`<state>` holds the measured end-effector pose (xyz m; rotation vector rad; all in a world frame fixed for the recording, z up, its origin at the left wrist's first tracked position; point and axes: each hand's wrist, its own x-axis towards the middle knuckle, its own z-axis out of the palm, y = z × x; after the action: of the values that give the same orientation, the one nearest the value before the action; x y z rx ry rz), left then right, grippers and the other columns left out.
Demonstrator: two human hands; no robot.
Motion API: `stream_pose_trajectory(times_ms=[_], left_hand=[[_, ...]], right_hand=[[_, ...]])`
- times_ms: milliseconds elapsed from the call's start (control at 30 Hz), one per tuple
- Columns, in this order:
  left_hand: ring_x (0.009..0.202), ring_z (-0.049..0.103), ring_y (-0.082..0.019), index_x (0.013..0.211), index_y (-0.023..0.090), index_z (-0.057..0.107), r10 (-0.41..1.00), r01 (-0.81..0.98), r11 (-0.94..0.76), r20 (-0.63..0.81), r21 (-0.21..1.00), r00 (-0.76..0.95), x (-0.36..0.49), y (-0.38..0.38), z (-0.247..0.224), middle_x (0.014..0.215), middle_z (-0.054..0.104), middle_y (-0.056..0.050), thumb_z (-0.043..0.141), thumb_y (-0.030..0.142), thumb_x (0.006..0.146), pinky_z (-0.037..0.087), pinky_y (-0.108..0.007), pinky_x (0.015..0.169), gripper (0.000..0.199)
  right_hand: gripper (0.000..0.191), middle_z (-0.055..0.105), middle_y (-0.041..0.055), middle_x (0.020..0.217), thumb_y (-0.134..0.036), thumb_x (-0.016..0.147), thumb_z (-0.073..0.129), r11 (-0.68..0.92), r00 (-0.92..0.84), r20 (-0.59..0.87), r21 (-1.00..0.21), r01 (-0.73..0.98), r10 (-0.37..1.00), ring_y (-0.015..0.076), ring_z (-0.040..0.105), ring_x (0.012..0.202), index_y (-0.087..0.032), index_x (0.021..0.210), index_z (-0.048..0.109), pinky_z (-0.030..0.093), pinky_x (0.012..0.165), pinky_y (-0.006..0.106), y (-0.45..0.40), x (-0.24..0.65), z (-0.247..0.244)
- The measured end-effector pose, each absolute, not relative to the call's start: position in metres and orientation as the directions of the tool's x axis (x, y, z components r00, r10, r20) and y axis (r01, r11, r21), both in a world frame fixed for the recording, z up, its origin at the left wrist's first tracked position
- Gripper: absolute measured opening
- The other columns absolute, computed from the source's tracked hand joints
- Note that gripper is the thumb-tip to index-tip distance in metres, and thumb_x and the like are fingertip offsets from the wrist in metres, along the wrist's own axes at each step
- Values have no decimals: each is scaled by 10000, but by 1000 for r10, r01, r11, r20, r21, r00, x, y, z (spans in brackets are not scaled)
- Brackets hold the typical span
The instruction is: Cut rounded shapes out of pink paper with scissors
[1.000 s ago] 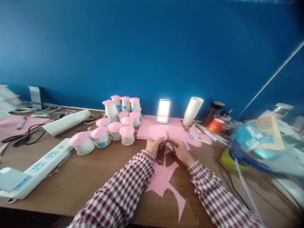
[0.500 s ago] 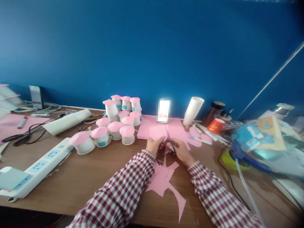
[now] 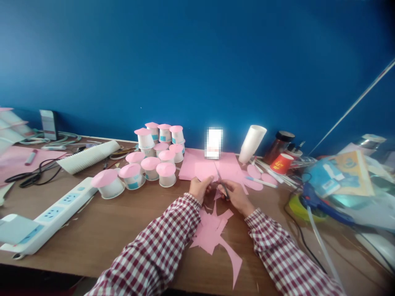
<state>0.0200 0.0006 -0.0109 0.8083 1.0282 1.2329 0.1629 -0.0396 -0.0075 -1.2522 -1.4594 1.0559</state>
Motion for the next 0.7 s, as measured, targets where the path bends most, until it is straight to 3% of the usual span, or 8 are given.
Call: stream_pose_trajectory(times_ms=[267, 700], left_hand=[[363, 419, -56, 556, 125, 559, 977, -400, 207, -209, 893, 39, 20, -2, -5, 412, 486, 29, 800, 337, 564, 287, -183, 350, 320], [375, 437, -70, 556, 131, 538, 972, -325, 221, -234, 920, -1, 19, -1, -8, 422, 498, 17, 789, 348, 581, 325, -202, 370, 333]], right_hand=[[376, 519, -35, 571, -441, 773, 671, 112, -63, 101, -973, 204, 993, 115, 502, 508, -136, 993, 665, 382, 434, 212, -38, 163, -10], [408, 516, -31, 589, -475, 795, 643, 120, -72, 107, -969, 216, 992, 120, 499, 516, -140, 1028, 656, 384, 451, 224, -39, 164, -12]])
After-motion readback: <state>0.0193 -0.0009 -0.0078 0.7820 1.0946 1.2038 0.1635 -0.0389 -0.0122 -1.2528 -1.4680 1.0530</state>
